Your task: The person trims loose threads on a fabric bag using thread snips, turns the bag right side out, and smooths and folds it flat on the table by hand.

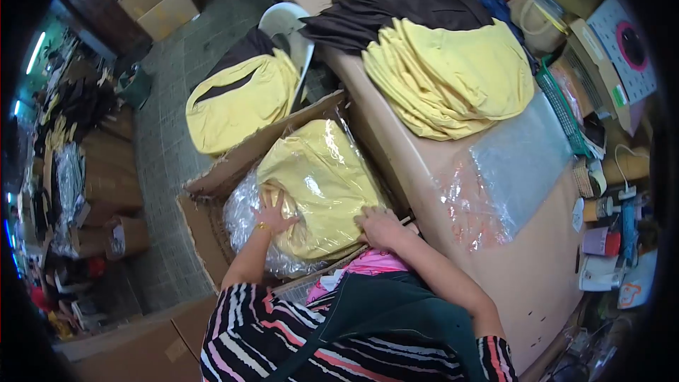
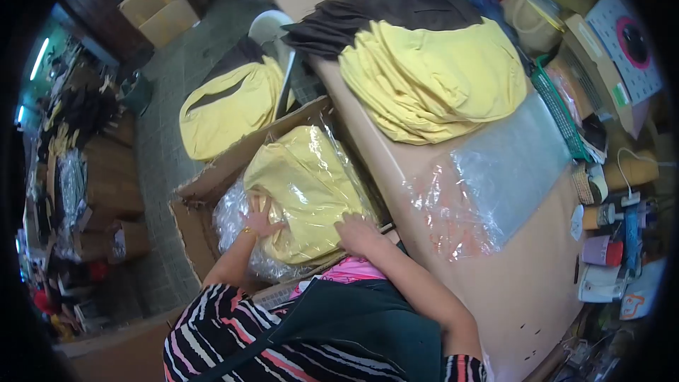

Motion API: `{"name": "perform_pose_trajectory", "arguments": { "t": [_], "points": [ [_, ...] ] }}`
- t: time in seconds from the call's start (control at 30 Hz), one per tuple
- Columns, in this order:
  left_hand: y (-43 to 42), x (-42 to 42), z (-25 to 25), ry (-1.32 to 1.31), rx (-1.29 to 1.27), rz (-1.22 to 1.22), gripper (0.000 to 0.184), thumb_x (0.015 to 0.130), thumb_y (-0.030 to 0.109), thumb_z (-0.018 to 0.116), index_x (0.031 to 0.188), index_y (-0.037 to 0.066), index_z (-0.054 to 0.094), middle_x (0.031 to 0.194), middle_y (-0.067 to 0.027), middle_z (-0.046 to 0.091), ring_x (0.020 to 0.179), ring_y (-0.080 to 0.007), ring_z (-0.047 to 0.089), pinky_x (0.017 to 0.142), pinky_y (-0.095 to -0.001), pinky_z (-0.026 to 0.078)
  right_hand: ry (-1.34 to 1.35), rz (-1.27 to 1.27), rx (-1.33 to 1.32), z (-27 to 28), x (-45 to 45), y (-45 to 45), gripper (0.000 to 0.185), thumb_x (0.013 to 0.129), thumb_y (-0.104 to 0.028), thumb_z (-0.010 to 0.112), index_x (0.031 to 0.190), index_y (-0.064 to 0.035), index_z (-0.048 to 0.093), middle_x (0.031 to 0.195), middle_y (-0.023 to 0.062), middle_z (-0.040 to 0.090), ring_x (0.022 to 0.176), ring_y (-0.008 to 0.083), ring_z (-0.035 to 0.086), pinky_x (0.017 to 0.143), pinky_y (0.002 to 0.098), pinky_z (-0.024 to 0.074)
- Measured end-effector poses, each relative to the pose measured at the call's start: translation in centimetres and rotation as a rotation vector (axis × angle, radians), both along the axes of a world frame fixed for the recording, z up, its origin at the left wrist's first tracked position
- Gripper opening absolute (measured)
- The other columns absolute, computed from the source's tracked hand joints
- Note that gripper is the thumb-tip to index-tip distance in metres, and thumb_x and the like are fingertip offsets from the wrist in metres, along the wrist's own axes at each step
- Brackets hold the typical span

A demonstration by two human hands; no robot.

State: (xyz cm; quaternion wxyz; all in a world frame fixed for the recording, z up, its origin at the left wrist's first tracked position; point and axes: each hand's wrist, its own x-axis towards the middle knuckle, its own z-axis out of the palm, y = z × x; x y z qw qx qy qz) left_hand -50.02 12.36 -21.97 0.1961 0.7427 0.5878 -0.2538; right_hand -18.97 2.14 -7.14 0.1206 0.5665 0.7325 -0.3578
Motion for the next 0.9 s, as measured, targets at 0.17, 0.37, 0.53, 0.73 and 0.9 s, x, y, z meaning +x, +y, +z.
{"name": "perform_pose_trajectory", "arguments": {
  "t": [0.17,0.37,0.53,0.73,0.9],
  "points": [
    [4.8,-3.1,1.8,-0.043,-0.074,-0.167,0.081,0.078,0.065,0.063,0.142,0.019,0.047,0.144,-0.0234,0.044,0.135,-0.0417,0.039,0.105,-0.0548,0.038,0.789,-0.145,0.001,13.3,7.2,-6.7,0.047,0.095,-0.022,0.059,0.136,-0.0033,0.049,0.131,0.0188,0.057,0.120,0.0300,0.056,0.099,0.0418,0.0444],
    [7.1,13.4,23.2,-1.062,0.508,-0.228,0.028,0.088,0.018,0.066,0.114,0.006,0.065,0.113,-0.0161,0.067,0.106,-0.0349,0.063,0.093,-0.0428,0.049,0.688,-1.360,0.570,15.8,20.7,-22.3,0.042,0.090,-0.013,0.060,0.128,0.0027,0.053,0.112,0.0142,0.065,0.107,0.0232,0.062,0.092,0.0333,0.0473],
    [6.1,31.2,30.2,-1.125,0.729,-0.830,0.068,0.086,0.019,0.068,0.144,0.005,0.037,0.144,-0.0190,0.044,0.135,-0.0405,0.038,0.110,-0.0450,0.033,-0.536,-1.449,0.980,6.5,33.5,-32.9,0.035,0.089,-0.012,0.058,0.122,-0.0011,0.056,0.130,0.0206,0.054,0.113,0.0402,0.057,0.096,0.0405,0.0469],
    [9.5,41.6,31.1,-0.748,0.485,-0.954,0.046,0.083,0.031,0.072,0.119,0.004,0.061,0.102,-0.0204,0.065,0.096,-0.0335,0.065,0.078,-0.0420,0.050,-1.089,-1.652,0.734,3.7,43.6,-38.9,0.054,0.095,-0.028,0.051,0.142,-0.0074,0.037,0.151,0.0189,0.034,0.142,0.0331,0.030,0.113,0.0547,0.0271],
    [17.0,43.5,30.3,-1.039,0.446,-0.749,0.038,0.094,0.036,0.058,0.096,-0.002,0.063,0.075,-0.0243,0.057,0.066,-0.0309,0.059,0.060,-0.0418,0.042,-1.010,-1.747,0.453,6.4,44.7,-39.7,0.060,0.093,-0.040,0.053,0.144,-0.0114,0.037,0.147,0.0158,0.039,0.137,0.0348,0.034,0.107,0.0585,0.0316]
  ]
}}
